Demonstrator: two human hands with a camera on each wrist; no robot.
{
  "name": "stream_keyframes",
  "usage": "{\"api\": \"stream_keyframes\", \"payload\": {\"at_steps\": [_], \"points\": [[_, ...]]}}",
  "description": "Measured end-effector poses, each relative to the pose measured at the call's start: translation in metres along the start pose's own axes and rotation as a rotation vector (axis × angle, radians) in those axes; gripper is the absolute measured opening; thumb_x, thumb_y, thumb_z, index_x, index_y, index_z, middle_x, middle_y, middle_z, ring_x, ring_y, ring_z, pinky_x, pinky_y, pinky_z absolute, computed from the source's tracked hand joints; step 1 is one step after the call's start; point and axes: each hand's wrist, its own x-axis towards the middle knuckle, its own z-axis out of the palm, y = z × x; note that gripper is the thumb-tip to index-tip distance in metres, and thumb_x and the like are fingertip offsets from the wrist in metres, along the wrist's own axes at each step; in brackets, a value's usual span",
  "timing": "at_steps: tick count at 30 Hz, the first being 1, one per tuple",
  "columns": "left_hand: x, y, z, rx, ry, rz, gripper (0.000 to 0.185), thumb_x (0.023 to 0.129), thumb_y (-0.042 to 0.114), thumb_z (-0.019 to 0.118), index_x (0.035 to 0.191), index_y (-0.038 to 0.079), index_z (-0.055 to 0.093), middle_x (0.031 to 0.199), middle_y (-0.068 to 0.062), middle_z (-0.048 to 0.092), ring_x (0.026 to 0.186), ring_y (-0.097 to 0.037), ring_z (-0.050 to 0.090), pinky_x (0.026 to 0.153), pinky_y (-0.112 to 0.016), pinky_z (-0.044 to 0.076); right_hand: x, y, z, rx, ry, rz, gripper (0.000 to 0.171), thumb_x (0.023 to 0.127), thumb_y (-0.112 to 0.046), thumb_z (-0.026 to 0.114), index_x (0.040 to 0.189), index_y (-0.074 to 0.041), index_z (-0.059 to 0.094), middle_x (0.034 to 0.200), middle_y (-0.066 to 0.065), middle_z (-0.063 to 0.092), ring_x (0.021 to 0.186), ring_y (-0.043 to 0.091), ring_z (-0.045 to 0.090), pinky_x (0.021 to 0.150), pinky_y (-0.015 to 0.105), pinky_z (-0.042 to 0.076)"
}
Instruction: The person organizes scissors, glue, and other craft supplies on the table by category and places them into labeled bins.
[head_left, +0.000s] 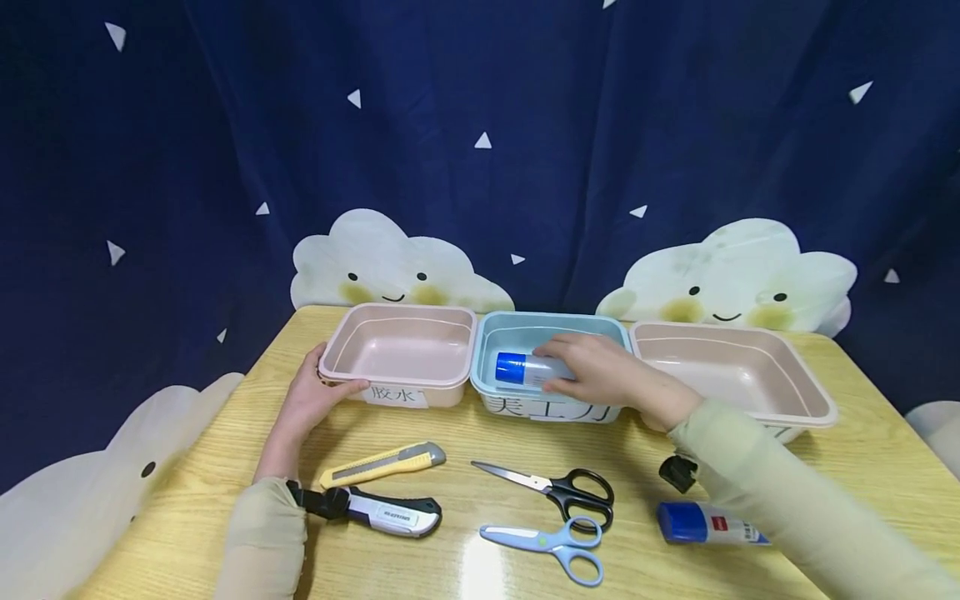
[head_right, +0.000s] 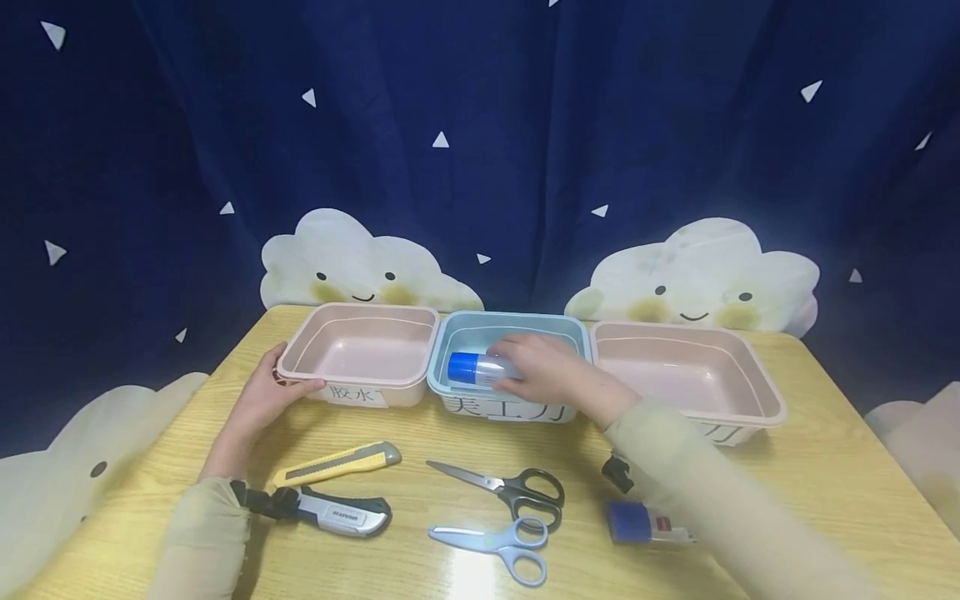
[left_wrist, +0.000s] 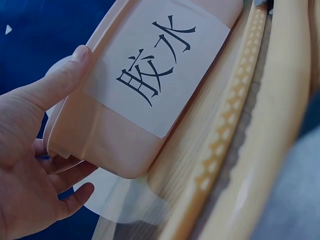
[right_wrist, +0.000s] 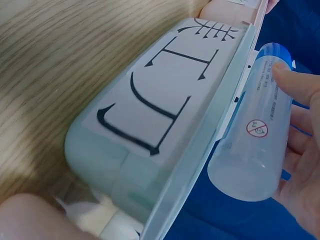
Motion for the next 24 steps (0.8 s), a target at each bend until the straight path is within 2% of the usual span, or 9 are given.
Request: {"api": "stream_keyframes", "payload": {"at_steps": [10, 18, 24], "points": [[0.001, -0.001, 0.000, -0.008, 0.001, 0.024, 0.100, 0.070, 0.030, 0.078, 0.144, 0.005, 0.015, 0.139, -0.022, 0.033, 0.123, -0.036, 0.036, 0.103, -0.051, 0.028, 0.022, -0.005, 0.009, -0.007, 0.020, 0.030, 0.044, 0.082, -0.038, 0.064, 0.116, -0.010, 0.061, 0.110, 0.007, 0.062, 0.098, 0.021, 0.060, 0.082, 0.039, 0.050], [0.002, -0.004, 0.001, -0.013, 0.002, 0.044, 0.098, 0.070, 0.030, 0.078, 0.143, 0.006, 0.018, 0.138, -0.020, 0.036, 0.122, -0.035, 0.037, 0.102, -0.050, 0.029, 0.043, -0.012, 0.014, -0.035, 0.036, 0.033, 0.042, 0.082, -0.037, 0.064, 0.115, -0.010, 0.062, 0.104, 0.007, 0.063, 0.089, 0.019, 0.061, 0.075, 0.037, 0.051], [0.001, -0.004, 0.000, -0.002, -0.001, 0.048, 0.098, 0.071, 0.030, 0.078, 0.143, 0.005, 0.017, 0.138, -0.021, 0.034, 0.123, -0.036, 0.036, 0.103, -0.052, 0.028, 0.060, -0.016, 0.019, -0.047, 0.054, 0.038, 0.043, 0.082, -0.039, 0.064, 0.116, -0.012, 0.062, 0.105, 0.007, 0.063, 0.091, 0.020, 0.060, 0.076, 0.037, 0.051]]}}
